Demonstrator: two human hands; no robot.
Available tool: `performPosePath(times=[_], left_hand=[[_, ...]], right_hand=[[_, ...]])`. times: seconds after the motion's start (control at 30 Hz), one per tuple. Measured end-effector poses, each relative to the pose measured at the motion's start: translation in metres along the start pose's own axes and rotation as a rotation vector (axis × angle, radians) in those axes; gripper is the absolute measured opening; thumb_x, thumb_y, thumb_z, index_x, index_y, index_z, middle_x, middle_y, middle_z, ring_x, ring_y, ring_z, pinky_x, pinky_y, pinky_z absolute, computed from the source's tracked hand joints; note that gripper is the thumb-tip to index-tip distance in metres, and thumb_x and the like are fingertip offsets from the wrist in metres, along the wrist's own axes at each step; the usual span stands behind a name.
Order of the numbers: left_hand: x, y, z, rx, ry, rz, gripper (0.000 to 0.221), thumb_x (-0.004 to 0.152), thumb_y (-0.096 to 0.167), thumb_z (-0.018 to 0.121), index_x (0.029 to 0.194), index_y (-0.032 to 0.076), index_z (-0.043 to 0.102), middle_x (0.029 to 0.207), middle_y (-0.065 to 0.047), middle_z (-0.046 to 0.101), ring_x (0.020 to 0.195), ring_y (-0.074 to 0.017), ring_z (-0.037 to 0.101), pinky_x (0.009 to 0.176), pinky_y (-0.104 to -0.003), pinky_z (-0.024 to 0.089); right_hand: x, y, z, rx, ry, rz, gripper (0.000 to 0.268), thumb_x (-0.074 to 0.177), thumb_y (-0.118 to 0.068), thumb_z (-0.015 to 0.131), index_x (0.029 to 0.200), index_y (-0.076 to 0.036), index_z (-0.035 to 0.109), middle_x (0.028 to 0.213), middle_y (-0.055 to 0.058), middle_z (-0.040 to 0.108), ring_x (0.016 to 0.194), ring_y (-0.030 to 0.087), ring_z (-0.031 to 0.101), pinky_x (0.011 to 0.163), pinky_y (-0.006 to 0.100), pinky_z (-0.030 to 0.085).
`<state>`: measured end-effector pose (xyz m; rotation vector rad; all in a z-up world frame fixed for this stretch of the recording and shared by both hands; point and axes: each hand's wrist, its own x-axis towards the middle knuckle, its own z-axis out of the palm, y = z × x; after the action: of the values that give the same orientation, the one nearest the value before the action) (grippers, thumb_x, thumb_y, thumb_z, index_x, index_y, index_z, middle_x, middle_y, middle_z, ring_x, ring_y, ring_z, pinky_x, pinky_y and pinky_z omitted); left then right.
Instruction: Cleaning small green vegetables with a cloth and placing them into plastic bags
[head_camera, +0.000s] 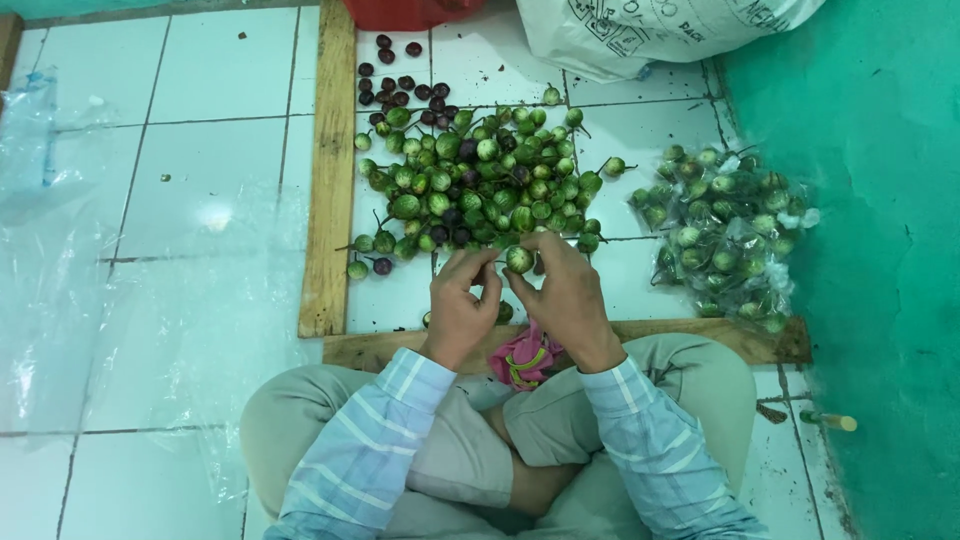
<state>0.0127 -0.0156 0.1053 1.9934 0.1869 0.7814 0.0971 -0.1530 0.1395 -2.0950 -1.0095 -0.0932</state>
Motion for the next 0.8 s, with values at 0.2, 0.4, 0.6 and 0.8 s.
performPosePath(times=[0.2,0.4,0.6,0.8], left_hand=[[-0.003,-0.011,0.002,-0.096,0.000,-0.115,0.021,0.106,0.010,0.054,0.114,-0.001,0.070,0.082,-0.017,0.062,0.077,-0.0329,0.070,0.061,-0.041,0.058],[0.002,-0.010,-0.004,-0.087,-0.015,-0.129,0.020,0.107,0.012,0.054,0.113,0.000,0.070,0.083,-0.016,0.064,0.078,-0.0299,0.071,0.061,-0.041,0.059],[0.006,-0.013,-0.009,-0.161,-0.011,-0.144,0.020,0.108,0.012,0.054,0.110,0.003,0.072,0.080,-0.015,0.064,0.074,-0.0232,0.068,0.060,-0.036,0.056],[0.008,-0.008,-0.010,-0.197,-0.024,-0.135,0.019,0.107,0.012,0.055,0.108,0.006,0.073,0.082,-0.014,0.064,0.076,-0.0245,0.068,0.063,-0.035,0.055]], right_hand=[[0.004,0.013,0.012,0.112,-0.139,0.032,0.036,0.084,-0.014,0.084,0.114,-0.007,0.065,0.078,0.009,0.064,0.065,0.030,0.068,0.051,0.044,0.051],[0.003,0.012,0.009,0.198,-0.119,-0.038,0.030,0.089,-0.011,0.081,0.115,-0.004,0.067,0.085,0.009,0.062,0.072,0.028,0.068,0.057,0.042,0.057],[0.003,0.004,0.002,0.423,-0.147,0.013,0.025,0.091,-0.009,0.076,0.113,0.000,0.072,0.088,0.016,0.069,0.078,0.031,0.073,0.066,0.043,0.059],[-0.004,0.034,0.025,0.632,-0.109,0.128,0.036,0.091,-0.011,0.075,0.122,0.004,0.067,0.096,0.017,0.068,0.079,0.025,0.070,0.063,0.039,0.056]])
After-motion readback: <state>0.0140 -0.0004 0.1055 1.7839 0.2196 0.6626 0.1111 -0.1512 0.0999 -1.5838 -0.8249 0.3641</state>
